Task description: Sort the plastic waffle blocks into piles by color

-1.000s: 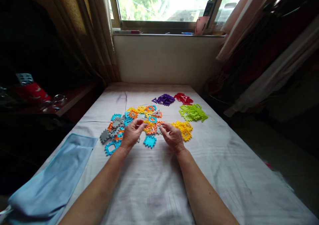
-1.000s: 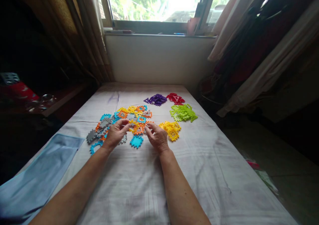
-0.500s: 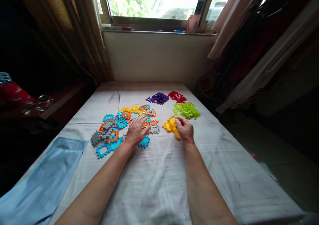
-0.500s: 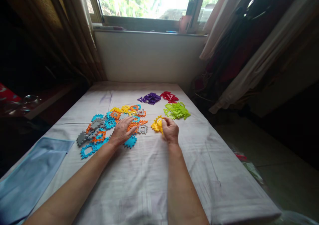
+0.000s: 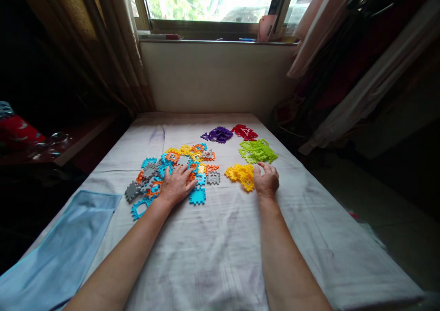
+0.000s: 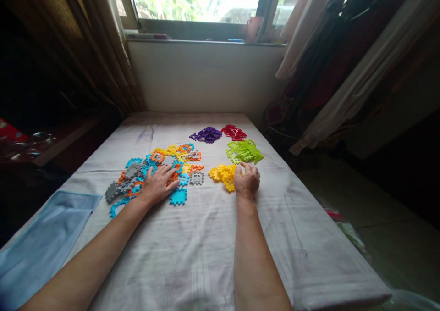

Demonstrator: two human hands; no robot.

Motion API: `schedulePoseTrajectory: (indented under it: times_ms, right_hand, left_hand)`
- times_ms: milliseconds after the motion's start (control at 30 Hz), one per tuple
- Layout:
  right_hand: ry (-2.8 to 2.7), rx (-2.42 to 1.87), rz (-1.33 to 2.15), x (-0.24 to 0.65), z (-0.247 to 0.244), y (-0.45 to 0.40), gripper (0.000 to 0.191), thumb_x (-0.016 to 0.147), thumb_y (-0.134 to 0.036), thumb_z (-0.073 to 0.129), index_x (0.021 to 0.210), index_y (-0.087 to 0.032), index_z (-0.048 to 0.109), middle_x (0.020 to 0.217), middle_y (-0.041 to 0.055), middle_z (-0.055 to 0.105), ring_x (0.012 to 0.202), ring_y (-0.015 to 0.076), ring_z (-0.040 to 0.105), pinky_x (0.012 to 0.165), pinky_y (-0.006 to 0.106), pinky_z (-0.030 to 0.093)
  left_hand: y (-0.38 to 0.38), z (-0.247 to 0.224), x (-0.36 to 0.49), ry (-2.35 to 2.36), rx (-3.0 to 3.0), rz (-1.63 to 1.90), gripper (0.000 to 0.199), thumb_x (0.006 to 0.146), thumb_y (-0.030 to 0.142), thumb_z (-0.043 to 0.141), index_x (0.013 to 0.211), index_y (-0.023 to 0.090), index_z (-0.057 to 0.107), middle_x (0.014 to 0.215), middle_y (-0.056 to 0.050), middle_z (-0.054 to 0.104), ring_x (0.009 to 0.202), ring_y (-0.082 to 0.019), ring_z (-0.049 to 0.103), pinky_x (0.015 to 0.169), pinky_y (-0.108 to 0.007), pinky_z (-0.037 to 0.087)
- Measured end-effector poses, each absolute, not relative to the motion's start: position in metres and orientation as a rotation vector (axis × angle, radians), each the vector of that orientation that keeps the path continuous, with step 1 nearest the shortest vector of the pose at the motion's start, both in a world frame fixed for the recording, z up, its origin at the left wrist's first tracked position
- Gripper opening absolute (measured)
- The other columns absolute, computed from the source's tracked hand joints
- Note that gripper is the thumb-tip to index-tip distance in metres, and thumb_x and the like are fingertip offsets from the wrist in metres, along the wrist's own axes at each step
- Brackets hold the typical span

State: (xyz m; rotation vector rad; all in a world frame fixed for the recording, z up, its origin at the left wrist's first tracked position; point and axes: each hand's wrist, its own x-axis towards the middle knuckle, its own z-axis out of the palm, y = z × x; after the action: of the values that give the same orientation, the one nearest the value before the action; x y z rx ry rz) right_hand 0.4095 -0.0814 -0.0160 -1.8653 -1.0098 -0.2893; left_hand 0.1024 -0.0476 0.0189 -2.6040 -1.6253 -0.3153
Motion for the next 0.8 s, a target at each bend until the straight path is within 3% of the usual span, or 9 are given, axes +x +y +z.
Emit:
schedulePoseTrajectory:
  times_ms: [333, 533, 800]
  right_hand:
    - [-1.474, -1.58, -0.197, 0.341, -0.009, -0.078, 0.021, 0.082, -0.021, 0.054, 0.089, -0.021, 0.075, 0.101, 0.0083, 0.072, 0.095, 0.0222, 0.062, 0.09, 0.036, 0.047]
    - [-1.507, -1.559, -0.114, 0.334, -0.011, -0.081, 0.022, 0.084, -0.022, 0.053, 0.088, -0.021, 0.075, 0.101, 0.0092, 0.072, 0.095, 0.0228, 0.061, 0.091, 0.038, 0.047]
    - [-1.495, -1.571, -0.073, 0.335, -0.011, -0.082, 0.021, 0.083, -0.021, 0.054, 0.089, -0.022, 0.075, 0.102, 0.0086, 0.072, 0.098, 0.0232, 0.061, 0.093, 0.039, 0.046]
  left_hand:
    - [-0.052, 0.023, 0.077, -1.724, -2.379, -0.537, 0.029, 0.09, 0.043, 0.052, 0.096, 0.023, 0.072, 0.13, -0.012, 0.065, 0.125, -0.032, 0.054, 0.115, -0.063, 0.018]
    - [-0.03, 0.033, 0.109, -1.773, -2.502, -0.474, 0.026, 0.088, 0.035, 0.055, 0.108, 0.024, 0.07, 0.128, -0.009, 0.067, 0.121, -0.029, 0.057, 0.112, -0.053, 0.028]
    - [0.003, 0.031, 0.14, -1.93, -2.542, -0.238, 0.029, 0.078, 0.047, 0.064, 0.09, 0.021, 0.071, 0.12, -0.013, 0.067, 0.12, -0.035, 0.053, 0.105, -0.055, 0.033]
